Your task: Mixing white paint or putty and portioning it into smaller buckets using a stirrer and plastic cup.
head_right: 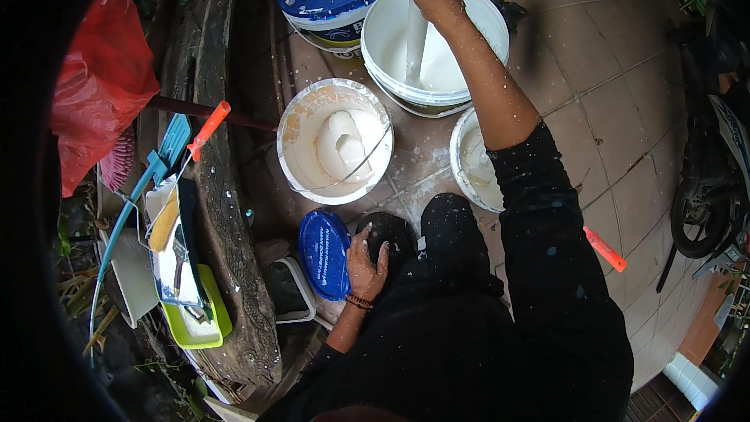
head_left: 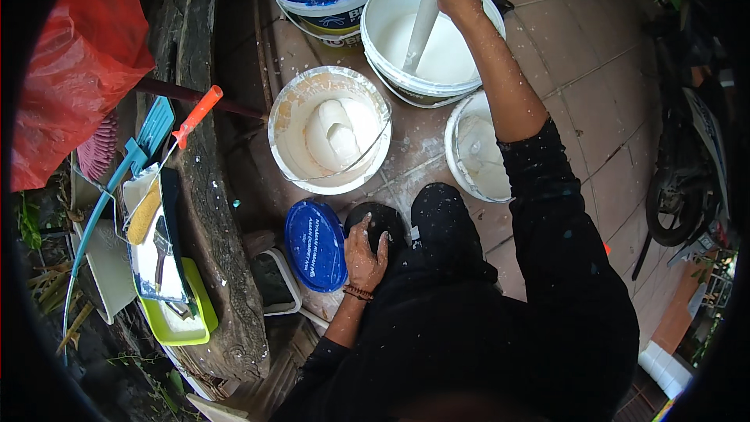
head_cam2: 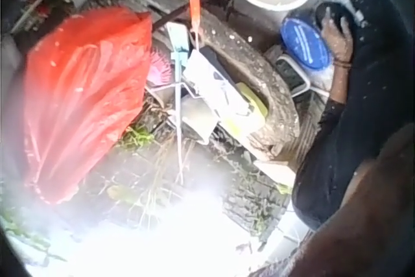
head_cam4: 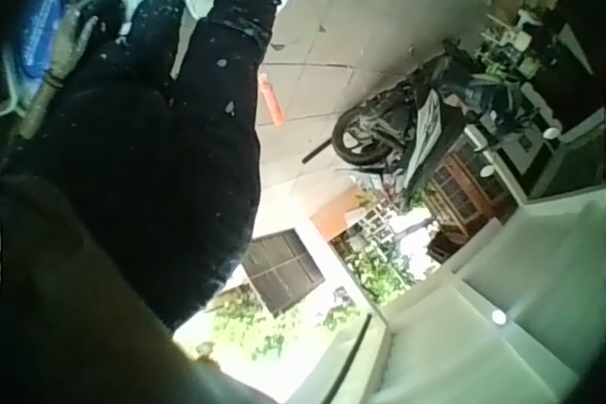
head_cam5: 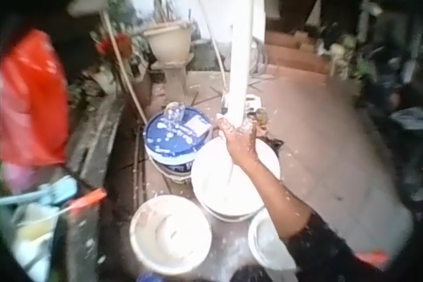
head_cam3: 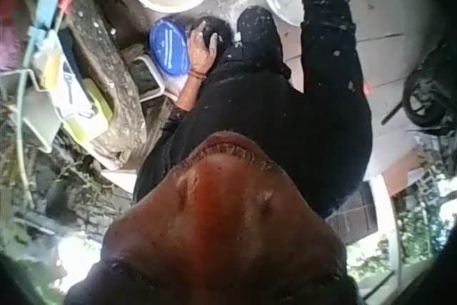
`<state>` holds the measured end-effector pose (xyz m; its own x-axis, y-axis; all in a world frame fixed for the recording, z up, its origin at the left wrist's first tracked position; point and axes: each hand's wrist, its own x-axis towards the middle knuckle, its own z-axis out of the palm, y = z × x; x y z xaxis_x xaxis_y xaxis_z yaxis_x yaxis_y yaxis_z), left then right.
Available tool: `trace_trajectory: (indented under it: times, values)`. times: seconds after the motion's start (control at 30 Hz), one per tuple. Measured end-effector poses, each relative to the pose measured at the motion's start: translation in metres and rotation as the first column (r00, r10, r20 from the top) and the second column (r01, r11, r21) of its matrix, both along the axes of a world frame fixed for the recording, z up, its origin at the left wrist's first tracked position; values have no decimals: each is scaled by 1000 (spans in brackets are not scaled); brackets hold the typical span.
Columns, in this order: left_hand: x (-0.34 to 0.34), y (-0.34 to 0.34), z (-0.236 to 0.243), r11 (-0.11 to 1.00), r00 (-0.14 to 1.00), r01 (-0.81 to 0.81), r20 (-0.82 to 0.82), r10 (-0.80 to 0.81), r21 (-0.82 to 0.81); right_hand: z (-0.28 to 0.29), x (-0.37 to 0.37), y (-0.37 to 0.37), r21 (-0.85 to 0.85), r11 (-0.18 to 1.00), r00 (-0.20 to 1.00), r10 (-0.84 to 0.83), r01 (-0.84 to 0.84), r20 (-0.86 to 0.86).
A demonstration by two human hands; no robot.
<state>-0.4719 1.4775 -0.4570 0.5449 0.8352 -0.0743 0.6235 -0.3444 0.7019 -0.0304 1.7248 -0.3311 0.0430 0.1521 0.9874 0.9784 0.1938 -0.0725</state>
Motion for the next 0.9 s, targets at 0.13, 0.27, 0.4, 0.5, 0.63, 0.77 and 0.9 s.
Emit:
trace_trajectory:
  times: [0.13,0.27,0.4,0.5,0.63,0.77,0.9]
  values:
    - [-19,-15,-47,994,994,21,-105,-32,-105,-21,22,1,-336,844,907,-405,418,112]
    - [-15,-10,-66,974,983,-8,-182,-34,-228,-30,38,-1,-365,847,903,-429,388,-36]
    - [-2,1,-61,953,957,-60,-287,-29,-297,-44,73,-13,-353,775,843,-532,523,81]
    - [-6,0,-66,941,933,-114,-361,-10,-320,-22,51,-11,-272,925,890,-344,267,-298]
    - [-4,1,-74,968,919,-89,-394,-11,-235,-4,44,-24,-88,973,616,66,-216,-785]
    - [-1,5,-70,960,935,-77,-354,-23,-268,26,8,-33,94,833,245,266,-546,-932]
    - [-1,1,-73,958,939,-103,-343,5,-266,31,5,-39,-50,779,330,206,-626,-921]
